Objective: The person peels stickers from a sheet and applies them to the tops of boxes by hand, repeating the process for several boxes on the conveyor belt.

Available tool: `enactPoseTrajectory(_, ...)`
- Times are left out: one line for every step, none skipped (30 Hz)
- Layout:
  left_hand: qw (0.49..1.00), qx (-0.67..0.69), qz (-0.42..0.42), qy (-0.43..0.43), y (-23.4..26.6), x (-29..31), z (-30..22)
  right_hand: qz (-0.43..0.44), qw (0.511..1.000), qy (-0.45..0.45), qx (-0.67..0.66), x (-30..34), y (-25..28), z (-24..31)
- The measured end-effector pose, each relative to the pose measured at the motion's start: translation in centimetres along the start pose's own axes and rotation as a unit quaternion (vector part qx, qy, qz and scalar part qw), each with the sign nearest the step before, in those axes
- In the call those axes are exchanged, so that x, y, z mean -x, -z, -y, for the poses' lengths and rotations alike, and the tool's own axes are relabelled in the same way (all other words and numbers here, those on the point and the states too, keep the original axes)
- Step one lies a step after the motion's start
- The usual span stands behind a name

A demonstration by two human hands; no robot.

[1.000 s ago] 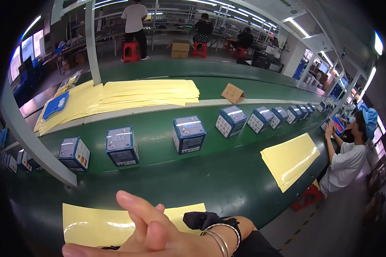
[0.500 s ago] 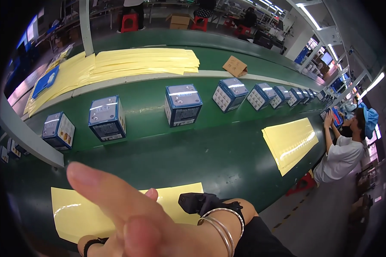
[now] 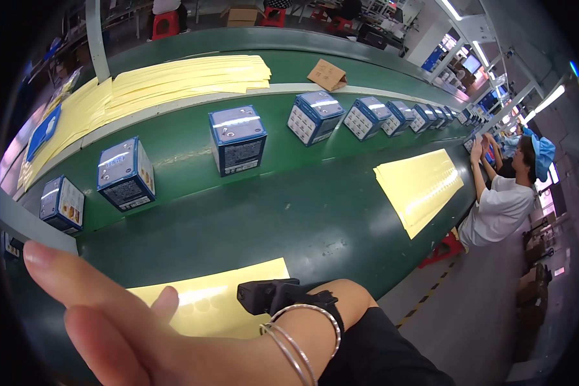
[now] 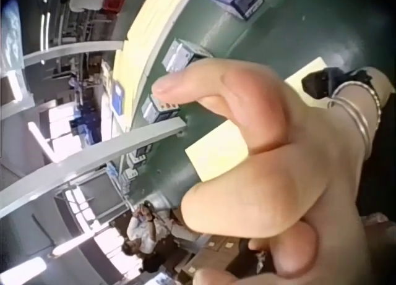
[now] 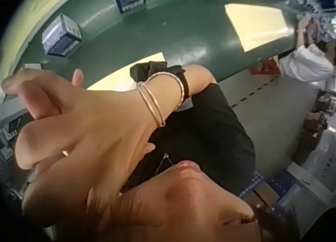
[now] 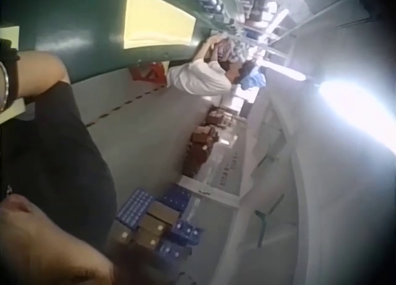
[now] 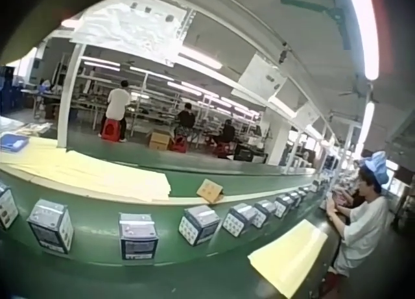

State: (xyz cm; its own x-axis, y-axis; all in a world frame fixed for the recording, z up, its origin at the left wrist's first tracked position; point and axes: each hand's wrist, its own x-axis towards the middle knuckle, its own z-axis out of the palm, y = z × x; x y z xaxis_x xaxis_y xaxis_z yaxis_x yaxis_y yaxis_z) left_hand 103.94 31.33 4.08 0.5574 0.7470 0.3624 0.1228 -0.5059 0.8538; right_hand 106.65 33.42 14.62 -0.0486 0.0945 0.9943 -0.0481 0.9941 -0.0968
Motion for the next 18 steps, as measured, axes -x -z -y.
enactPoseTrajectory(1.0, 0.002, 0.007, -0.007, -0.3, -0.4, 0.0, 0.005, 1.0, 0.006, 0.01, 0.2, 0.4, 0.1)
enactPoseTrajectory(1.0, 0.004, 0.015, -0.015, -0.7, -0.8, -0.1, 0.012, 1.0, 0.013, 0.021, 0.1, 0.8, 0.2)
enactPoseTrajectory(1.0, 0.003, 0.019, -0.018, -0.9, -1.0, 0.0, 0.014, 0.999, 0.018, 0.025, 0.1, 1.0, 0.1)
enactPoseTrajectory(0.999, 0.001, 0.024, -0.022, -1.1, -1.3, 0.1, 0.018, 0.999, 0.023, 0.03, 0.0, 1.3, 0.1)
enactPoseTrajectory(0.999, 0.0, 0.029, -0.026, -1.2, -1.5, 0.1, 0.021, 0.999, 0.03, 0.035, -0.1, 1.5, 0.0)
enactPoseTrajectory(0.999, -0.003, 0.033, -0.03, -1.4, -1.8, 0.2, 0.024, 0.998, 0.036, 0.04, -0.2, 1.8, 0.0)
enactPoseTrajectory(0.999, -0.005, 0.037, -0.034, -1.5, -2.0, 0.2, 0.027, 0.998, 0.043, 0.045, -0.3, 2.0, -0.1)
enactPoseTrajectory(0.998, -0.007, 0.042, -0.036, -1.7, -2.2, 0.1, 0.03, 0.997, 0.047, 0.049, -0.4, 2.2, -0.1)
enactPoseTrajectory(0.998, -0.01, 0.046, -0.038, -1.9, -2.3, 0.1, 0.032, 0.997, 0.052, 0.052, -0.6, 2.5, 0.0)
enactPoseTrajectory(0.998, -0.015, 0.05, -0.039, -1.9, -2.4, 0.0, 0.032, 0.996, 0.058, 0.054, -0.8, 2.6, 0.1)
enactPoseTrajectory(0.998, -0.021, 0.053, -0.039, -2.0, -2.4, -0.2, 0.032, 0.996, 0.064, 0.055, -1.0, 2.8, 0.2)
enactPoseTrajectory(0.997, -0.03, 0.057, -0.041, -1.7, -2.4, -0.3, 0.029, 0.995, 0.072, 0.056, -1.3, 2.7, 0.2)
enactPoseTrajectory(0.996, -0.041, 0.062, -0.042, -1.4, -2.4, -0.4, 0.021, 0.995, 0.078, 0.056, -1.3, 2.6, 0.7)
enactPoseTrajectory(0.995, -0.053, 0.066, -0.043, -1.1, -2.3, -0.7, -0.013, 0.999, 0.047, 0.012, -1.1, 2.6, 1.5)
enactPoseTrajectory(0.994, -0.066, 0.07, -0.045, -0.7, -2.2, -1.0, -0.046, 0.998, 0.017, -0.033, -0.8, 2.6, 2.6)
enactPoseTrajectory(0.993, -0.079, 0.074, -0.047, -0.5, -2.0, -1.4, -0.079, 0.994, -0.011, -0.08, -0.6, 2.7, 3.6)
enactPoseTrajectory(0.991, -0.094, 0.077, -0.049, -0.1, -1.5, -1.7, -0.088, 0.993, -0.001, -0.083, -0.5, 3.0, 4.4)
enactPoseTrajectory(0.99, -0.108, 0.078, -0.048, 0.1, -1.1, -2.2, -0.084, 0.994, -0.008, -0.074, -0.4, 3.6, 5.4)
